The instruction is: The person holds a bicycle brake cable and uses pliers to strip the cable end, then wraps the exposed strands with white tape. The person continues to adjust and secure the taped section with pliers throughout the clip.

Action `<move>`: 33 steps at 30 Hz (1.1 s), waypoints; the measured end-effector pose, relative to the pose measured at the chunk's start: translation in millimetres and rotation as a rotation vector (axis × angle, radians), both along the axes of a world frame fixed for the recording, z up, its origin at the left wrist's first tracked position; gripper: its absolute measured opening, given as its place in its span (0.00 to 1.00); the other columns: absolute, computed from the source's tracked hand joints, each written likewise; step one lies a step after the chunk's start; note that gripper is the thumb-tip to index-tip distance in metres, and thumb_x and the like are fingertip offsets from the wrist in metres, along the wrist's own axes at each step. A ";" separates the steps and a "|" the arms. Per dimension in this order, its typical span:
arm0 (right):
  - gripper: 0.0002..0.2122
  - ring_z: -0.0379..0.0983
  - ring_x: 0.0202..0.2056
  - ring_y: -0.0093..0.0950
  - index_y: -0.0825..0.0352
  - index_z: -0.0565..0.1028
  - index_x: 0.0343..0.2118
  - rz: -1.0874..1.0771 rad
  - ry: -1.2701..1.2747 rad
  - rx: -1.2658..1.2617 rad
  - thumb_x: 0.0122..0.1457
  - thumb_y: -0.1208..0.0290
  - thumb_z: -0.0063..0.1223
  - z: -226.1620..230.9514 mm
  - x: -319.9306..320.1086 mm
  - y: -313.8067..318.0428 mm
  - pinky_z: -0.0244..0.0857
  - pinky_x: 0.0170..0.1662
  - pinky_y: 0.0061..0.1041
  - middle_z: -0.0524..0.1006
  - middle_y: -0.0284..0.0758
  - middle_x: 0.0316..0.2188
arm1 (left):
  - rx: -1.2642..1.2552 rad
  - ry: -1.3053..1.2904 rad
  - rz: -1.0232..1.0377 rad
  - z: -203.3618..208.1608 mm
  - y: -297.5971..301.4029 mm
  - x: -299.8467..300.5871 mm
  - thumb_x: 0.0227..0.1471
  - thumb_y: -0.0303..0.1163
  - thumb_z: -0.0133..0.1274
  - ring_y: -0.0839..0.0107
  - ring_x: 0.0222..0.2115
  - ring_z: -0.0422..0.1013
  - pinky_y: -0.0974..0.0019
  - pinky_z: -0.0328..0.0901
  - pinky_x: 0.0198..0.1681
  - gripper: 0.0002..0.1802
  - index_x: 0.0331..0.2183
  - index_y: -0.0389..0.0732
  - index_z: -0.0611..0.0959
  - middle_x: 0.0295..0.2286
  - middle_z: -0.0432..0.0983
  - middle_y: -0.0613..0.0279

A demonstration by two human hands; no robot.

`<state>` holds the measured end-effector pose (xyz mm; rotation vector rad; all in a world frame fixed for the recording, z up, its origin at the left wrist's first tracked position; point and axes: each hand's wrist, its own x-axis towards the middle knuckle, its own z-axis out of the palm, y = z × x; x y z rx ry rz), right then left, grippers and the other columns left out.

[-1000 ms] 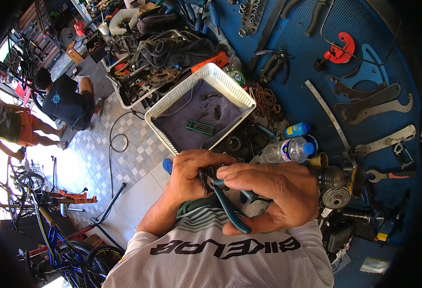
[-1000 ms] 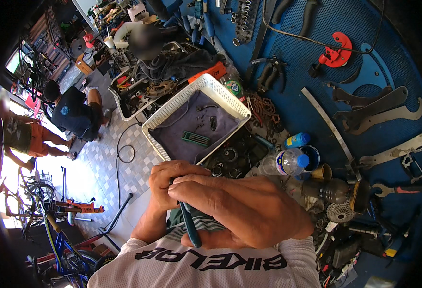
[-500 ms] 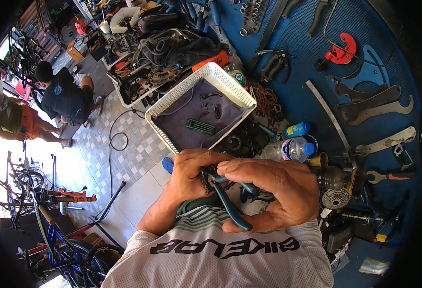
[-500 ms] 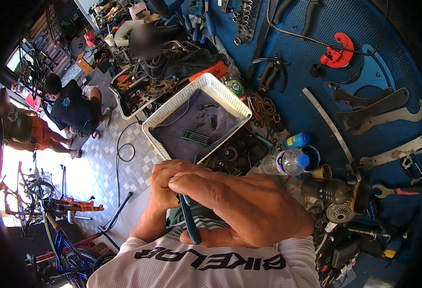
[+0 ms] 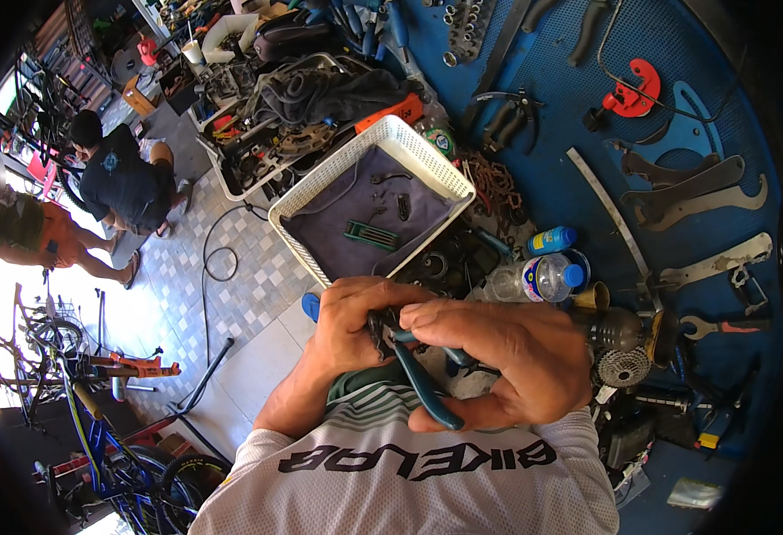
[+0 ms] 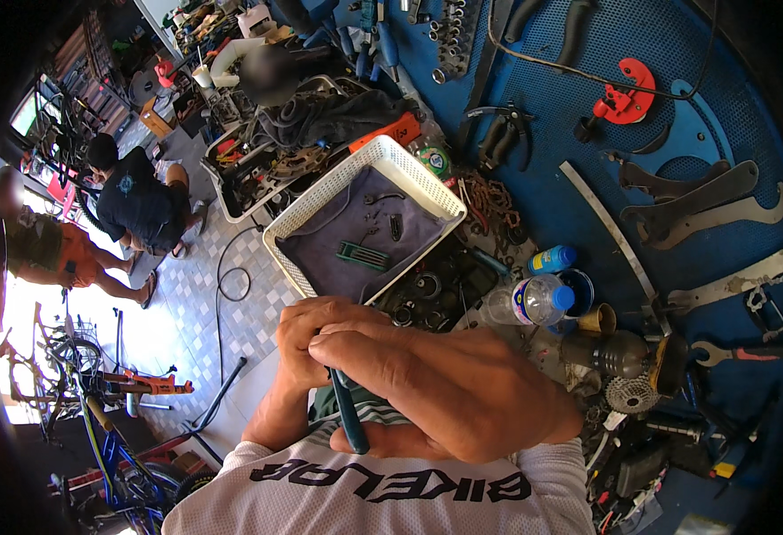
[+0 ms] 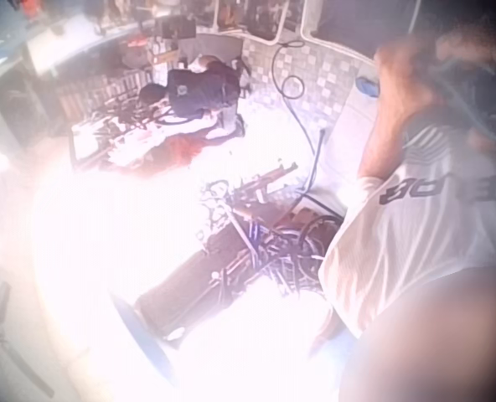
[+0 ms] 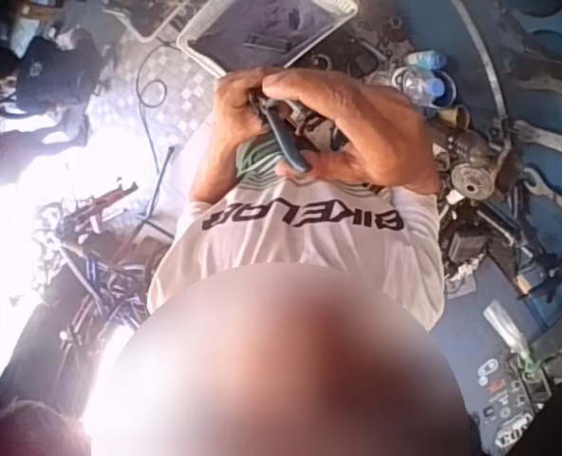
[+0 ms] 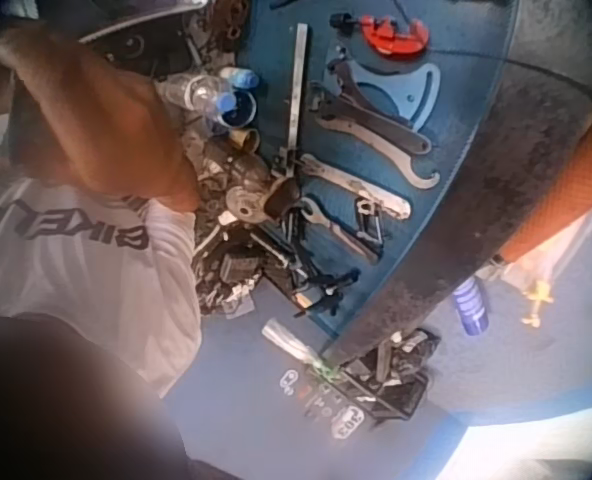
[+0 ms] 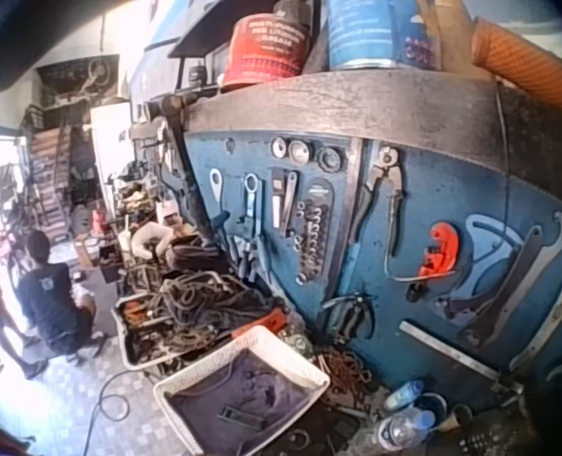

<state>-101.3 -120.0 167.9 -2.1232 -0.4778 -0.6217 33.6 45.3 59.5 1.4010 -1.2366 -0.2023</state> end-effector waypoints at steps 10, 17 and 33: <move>0.32 0.86 0.42 0.42 0.81 0.75 0.48 -0.008 -0.057 -0.028 0.48 0.62 0.80 0.6 -1.5 3.8 0.83 0.41 0.33 0.84 0.57 0.39 | -0.034 -0.041 0.032 -0.9 -3.6 -3.0 0.45 0.38 0.66 0.64 0.27 0.83 0.64 0.73 0.28 0.18 0.36 0.34 0.88 0.33 0.87 0.57; 0.33 0.86 0.42 0.43 0.82 0.74 0.50 0.012 -0.060 -0.069 0.51 0.61 0.79 0.1 -0.3 2.2 0.83 0.42 0.34 0.83 0.58 0.40 | -0.052 -0.029 0.020 -0.6 -2.8 -1.8 0.47 0.39 0.65 0.62 0.27 0.83 0.64 0.74 0.30 0.19 0.36 0.34 0.88 0.33 0.87 0.56; 0.31 0.86 0.42 0.40 0.80 0.75 0.49 0.022 -0.053 -0.017 0.50 0.61 0.79 -4.2 1.4 1.9 0.83 0.41 0.32 0.84 0.54 0.40 | -0.045 -0.027 0.019 0.1 -1.3 -0.4 0.47 0.35 0.67 0.64 0.28 0.83 0.65 0.74 0.31 0.16 0.36 0.35 0.88 0.32 0.87 0.58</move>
